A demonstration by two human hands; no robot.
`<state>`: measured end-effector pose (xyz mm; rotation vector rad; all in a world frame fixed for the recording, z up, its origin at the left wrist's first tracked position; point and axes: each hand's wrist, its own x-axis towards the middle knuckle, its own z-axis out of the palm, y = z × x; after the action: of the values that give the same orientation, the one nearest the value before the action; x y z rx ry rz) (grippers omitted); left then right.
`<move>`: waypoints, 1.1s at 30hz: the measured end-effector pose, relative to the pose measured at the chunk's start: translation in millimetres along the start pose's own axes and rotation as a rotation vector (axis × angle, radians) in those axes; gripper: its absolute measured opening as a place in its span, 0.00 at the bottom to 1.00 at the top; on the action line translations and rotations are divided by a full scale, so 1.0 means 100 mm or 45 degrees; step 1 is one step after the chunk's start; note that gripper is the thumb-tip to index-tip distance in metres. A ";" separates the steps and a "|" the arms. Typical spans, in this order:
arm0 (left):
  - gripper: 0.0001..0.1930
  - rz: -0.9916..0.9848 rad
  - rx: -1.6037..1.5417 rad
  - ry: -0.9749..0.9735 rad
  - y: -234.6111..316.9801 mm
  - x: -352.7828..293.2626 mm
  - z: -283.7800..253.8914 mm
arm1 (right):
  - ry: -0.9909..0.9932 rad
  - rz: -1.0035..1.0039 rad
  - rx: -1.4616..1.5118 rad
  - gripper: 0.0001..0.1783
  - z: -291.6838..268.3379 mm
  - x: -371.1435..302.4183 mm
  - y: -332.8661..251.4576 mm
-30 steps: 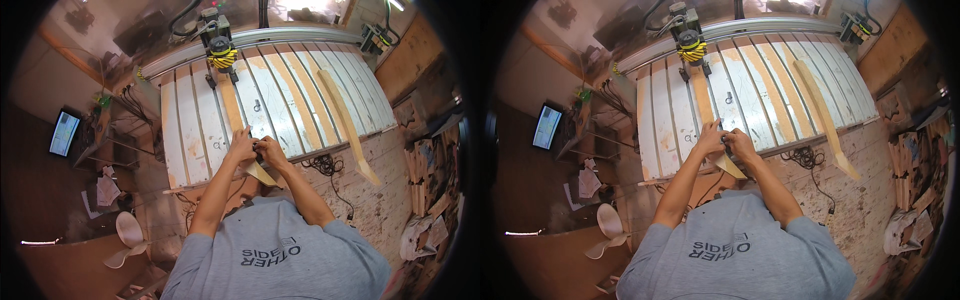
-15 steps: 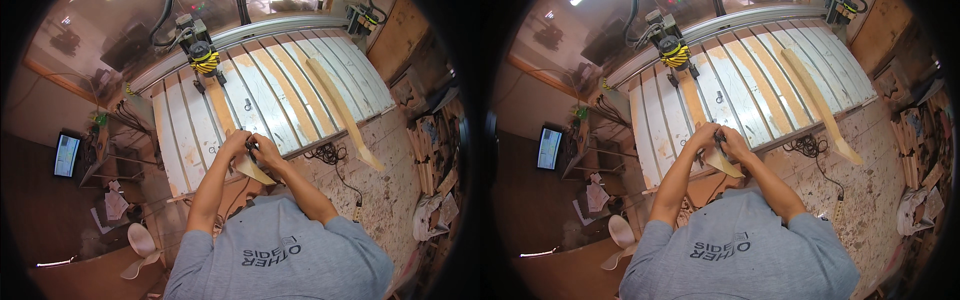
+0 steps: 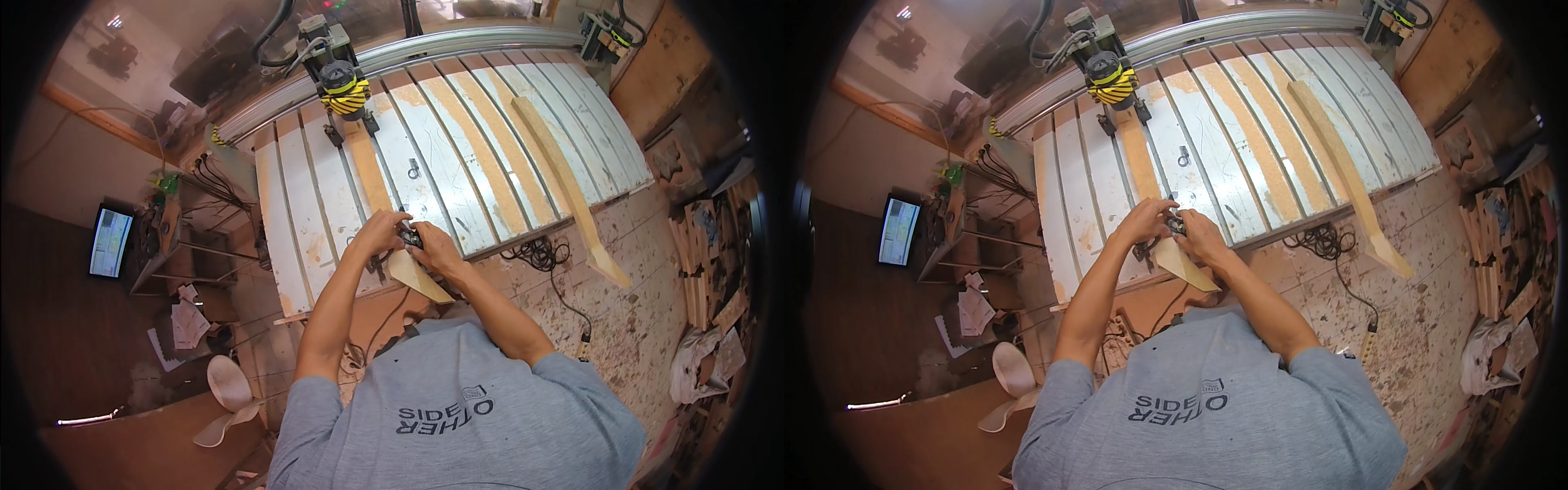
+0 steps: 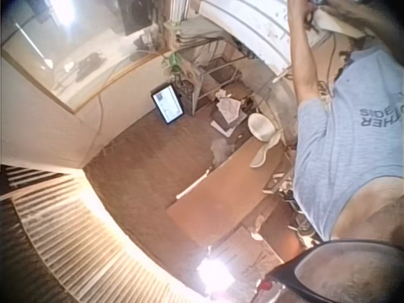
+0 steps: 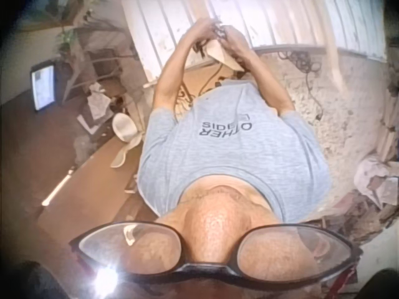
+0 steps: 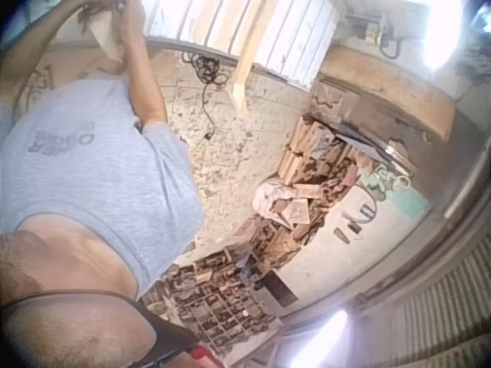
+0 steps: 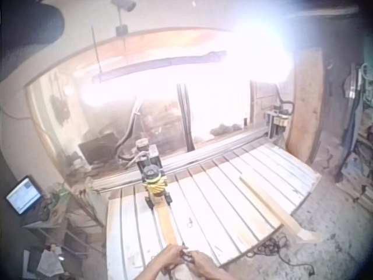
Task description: The person handles a wooden guitar neck, turns it over, and then places it into a CNC machine, securing it with clamps and operating a small wireless keyboard.
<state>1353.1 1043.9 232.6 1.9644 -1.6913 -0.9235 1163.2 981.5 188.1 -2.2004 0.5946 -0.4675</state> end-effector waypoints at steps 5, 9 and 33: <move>0.30 0.110 0.082 0.088 -0.05 -0.24 0.10 | -0.084 -0.043 -0.076 0.20 -0.03 0.06 -0.04; 0.29 0.121 -0.069 0.422 -0.23 -0.42 0.28 | -0.143 -0.047 -0.086 0.18 -0.02 0.11 -0.03; 0.13 -0.024 -0.064 0.736 -0.20 -0.59 0.68 | -0.366 -0.113 -0.486 0.13 -0.31 0.30 -0.03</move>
<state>1317.1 1113.5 184.0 1.9631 -1.3016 -0.3399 1172.7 948.3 213.5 -2.6040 0.4586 -0.0778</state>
